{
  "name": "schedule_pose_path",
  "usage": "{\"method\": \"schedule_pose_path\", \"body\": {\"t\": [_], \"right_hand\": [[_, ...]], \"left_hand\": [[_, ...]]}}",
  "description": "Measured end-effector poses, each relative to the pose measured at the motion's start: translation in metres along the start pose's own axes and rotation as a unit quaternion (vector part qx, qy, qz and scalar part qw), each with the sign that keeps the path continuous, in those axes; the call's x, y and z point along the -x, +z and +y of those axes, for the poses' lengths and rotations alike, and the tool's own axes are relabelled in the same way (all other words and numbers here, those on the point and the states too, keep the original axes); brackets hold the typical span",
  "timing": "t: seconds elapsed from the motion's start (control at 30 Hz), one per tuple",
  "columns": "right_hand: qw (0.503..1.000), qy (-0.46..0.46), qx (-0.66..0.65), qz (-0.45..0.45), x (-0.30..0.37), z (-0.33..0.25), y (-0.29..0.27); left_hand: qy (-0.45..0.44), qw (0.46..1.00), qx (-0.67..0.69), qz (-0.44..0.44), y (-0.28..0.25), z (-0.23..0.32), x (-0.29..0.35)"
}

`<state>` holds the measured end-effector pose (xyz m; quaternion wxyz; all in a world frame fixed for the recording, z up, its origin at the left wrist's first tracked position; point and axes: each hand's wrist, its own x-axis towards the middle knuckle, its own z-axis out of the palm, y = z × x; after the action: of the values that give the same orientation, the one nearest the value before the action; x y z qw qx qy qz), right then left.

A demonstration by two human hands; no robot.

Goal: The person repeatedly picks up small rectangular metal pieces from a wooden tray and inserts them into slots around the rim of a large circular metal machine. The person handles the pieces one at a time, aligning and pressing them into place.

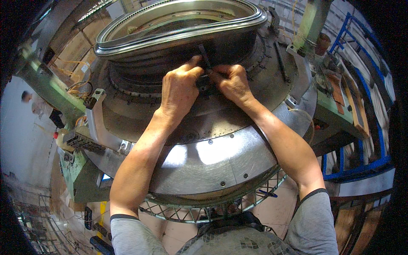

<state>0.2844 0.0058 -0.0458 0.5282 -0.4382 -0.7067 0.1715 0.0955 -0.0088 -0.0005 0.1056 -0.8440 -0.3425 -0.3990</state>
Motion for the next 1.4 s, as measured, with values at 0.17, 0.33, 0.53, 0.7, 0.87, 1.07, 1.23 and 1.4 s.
{"method": "schedule_pose_path", "body": {"t": [0.17, 0.33, 0.53, 0.7, 0.87, 1.07, 1.23, 1.4], "right_hand": [[0.999, 0.004, 0.041, -0.001, -0.0005, 0.0018, -0.0015], [0.999, -0.009, 0.037, 0.017, -0.0012, -0.0007, -0.0003], [0.999, -0.014, 0.045, 0.017, -0.0001, -0.0050, -0.0006], [0.999, 0.035, 0.018, 0.008, -0.0006, -0.0070, -0.0004], [0.999, 0.000, 0.030, 0.012, 0.0003, -0.0046, -0.0003], [0.998, 0.008, 0.058, 0.019, -0.0004, 0.0002, 0.0009], [0.998, 0.002, 0.065, 0.020, -0.0007, 0.0008, 0.0002], [0.998, 0.001, 0.058, 0.024, -0.0008, -0.0035, -0.0001]], "left_hand": [[0.008, 1.000, 0.006, 0.006, 0.0019, -0.0014, -0.0002], [0.002, 1.000, 0.006, 0.006, 0.0049, -0.0027, 0.0010], [0.019, 0.999, 0.021, 0.033, 0.0070, -0.0035, 0.0006], [0.018, 0.999, 0.018, 0.023, 0.0062, -0.0032, 0.0009], [0.017, 0.999, 0.023, 0.023, 0.0054, -0.0033, 0.0005], [0.013, 1.000, 0.022, 0.012, 0.0051, -0.0031, 0.0005], [0.008, 1.000, 0.022, 0.009, 0.0053, -0.0027, 0.0002], [0.012, 1.000, 0.019, 0.004, 0.0041, -0.0021, 0.0003]]}}
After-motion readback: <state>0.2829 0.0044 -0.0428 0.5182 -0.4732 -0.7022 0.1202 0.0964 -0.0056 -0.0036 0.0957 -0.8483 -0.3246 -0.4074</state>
